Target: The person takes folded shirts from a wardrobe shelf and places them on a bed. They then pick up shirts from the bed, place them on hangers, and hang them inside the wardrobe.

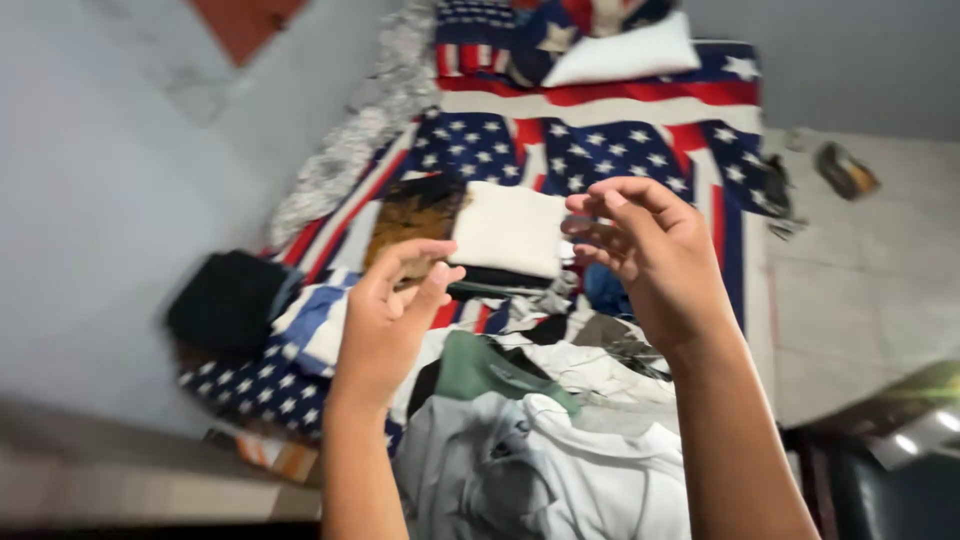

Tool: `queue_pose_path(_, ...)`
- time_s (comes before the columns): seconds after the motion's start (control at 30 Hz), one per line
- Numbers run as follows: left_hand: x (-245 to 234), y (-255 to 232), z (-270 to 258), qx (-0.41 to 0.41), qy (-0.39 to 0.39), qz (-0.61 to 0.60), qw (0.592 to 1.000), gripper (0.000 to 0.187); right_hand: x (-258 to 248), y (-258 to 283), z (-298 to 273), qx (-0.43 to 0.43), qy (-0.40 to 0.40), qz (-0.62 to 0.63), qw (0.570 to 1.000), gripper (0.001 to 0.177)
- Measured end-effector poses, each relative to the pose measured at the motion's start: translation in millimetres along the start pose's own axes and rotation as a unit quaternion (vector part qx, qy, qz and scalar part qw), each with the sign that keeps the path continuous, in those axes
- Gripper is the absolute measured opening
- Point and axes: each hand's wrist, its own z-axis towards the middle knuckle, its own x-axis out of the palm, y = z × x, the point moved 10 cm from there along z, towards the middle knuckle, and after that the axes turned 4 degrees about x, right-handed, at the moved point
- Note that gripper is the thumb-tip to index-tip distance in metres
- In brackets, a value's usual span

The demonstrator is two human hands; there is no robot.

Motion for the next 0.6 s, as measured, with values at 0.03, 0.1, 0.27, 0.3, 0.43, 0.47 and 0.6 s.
queue_pose_path(0.03, -6.2, -11.1, -6.6, 0.005, -0.015, 0.01, 1.0, 0.028, 13.4, -0.5, -1.6, 0.004, 0.018, 0.005, 1.0, 0.016)
queue_pose_path(0.1, -20.6, -23.7, -30.5, -0.016, -0.059, 0.023, 0.998, 0.027, 34.2, -9.2, -11.8, 0.022, 0.033, 0.015, 0.999, 0.015)
queue_pose_path(0.27, -52.7, -85.1, -88.9, 0.023, -0.099, 0.077, 0.992, 0.025, 78.2, -36.9, -51.6, 0.05, 0.095, 0.027, 0.994, 0.013)
queue_pose_path(0.3, -59.7, -99.7, -99.6, 0.025, -0.112, 0.1, 0.988, 0.024, 89.3, -40.5, -60.1, 0.053, 0.122, 0.031, 0.991, 0.013)
queue_pose_path(0.43, -92.6, -137.2, -159.3, 0.066, -0.155, 0.1, 0.981, 0.025, 133.6, -32.2, -103.0, 0.047, 0.16, 0.012, 0.986, 0.012)
queue_pose_path(0.47, -100.5, -142.1, -177.4, 0.066, -0.16, 0.105, 0.979, 0.024, 143.2, -26.6, -114.4, 0.03, 0.159, 0.022, 0.987, 0.011)
queue_pose_path(0.6, -126.9, -167.2, -254.4, 0.017, -0.192, 0.121, 0.974, 0.023, 180.3, -28.6, -164.8, 0.028, 0.157, 0.024, 0.987, 0.01)
